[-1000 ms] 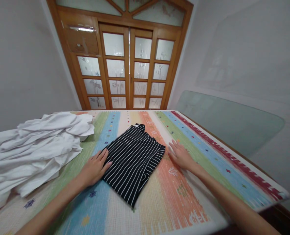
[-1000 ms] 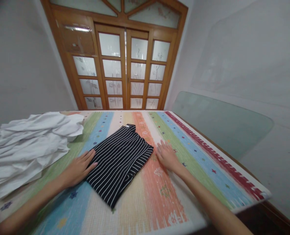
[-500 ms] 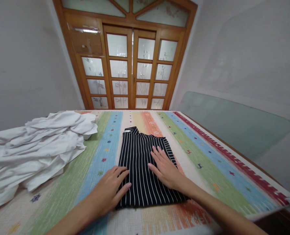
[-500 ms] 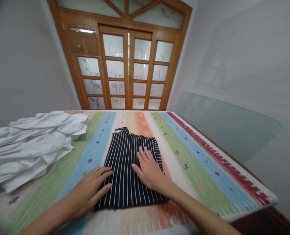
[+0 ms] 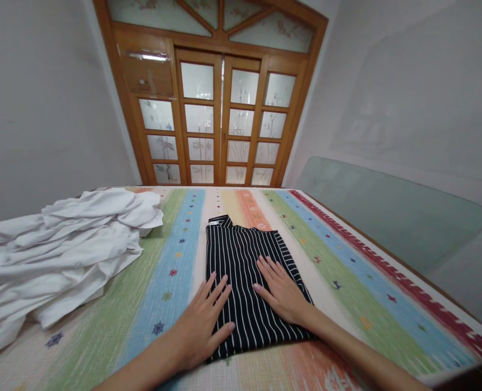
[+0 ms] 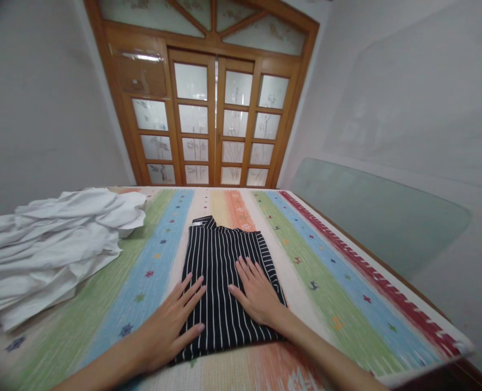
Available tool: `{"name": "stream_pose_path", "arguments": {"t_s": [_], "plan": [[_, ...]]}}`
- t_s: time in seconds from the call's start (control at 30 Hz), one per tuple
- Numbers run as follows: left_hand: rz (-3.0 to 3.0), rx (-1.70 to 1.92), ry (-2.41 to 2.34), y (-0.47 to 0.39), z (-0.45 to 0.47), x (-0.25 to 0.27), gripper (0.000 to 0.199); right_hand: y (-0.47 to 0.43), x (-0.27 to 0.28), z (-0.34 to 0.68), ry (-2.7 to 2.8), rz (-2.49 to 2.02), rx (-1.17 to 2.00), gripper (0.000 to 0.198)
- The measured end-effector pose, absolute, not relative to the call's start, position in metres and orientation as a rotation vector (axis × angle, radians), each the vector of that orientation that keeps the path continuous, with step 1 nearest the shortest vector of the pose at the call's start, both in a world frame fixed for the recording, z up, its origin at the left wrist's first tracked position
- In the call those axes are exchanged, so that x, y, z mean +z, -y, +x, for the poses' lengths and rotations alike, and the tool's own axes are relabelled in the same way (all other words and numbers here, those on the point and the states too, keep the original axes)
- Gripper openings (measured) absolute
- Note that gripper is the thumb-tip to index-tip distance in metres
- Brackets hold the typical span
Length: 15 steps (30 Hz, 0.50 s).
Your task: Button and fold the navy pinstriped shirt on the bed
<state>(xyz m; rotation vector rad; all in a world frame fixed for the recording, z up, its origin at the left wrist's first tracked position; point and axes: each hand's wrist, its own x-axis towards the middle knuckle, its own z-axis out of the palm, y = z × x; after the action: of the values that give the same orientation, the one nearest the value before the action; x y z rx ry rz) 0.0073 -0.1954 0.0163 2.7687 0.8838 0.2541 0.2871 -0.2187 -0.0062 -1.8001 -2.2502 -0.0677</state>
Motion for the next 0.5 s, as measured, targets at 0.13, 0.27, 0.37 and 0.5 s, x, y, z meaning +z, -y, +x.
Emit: {"name": "stream_pose_path", "arguments": {"t_s": [0.13,0.27,0.37,0.5], "plan": [[2.761,0.238,-0.759,0.189,0.021,0.019,0.068,0.201,-0.006,0.316,2.212,-1.902,-0.109,0.072],[2.808,0.259,-0.622,0.170,0.040,0.021,0.070,0.181,-0.006,0.342,2.159,-2.018,-0.144,0.078],[2.820,0.290,-0.622,0.152,0.049,0.019,0.069,0.168,-0.003,0.358,2.113,-2.130,-0.147,0.082],[2.789,0.363,-0.804,0.135,0.052,0.010,0.067,0.154,0.005,0.374,2.056,-2.306,-0.123,0.081]]}}
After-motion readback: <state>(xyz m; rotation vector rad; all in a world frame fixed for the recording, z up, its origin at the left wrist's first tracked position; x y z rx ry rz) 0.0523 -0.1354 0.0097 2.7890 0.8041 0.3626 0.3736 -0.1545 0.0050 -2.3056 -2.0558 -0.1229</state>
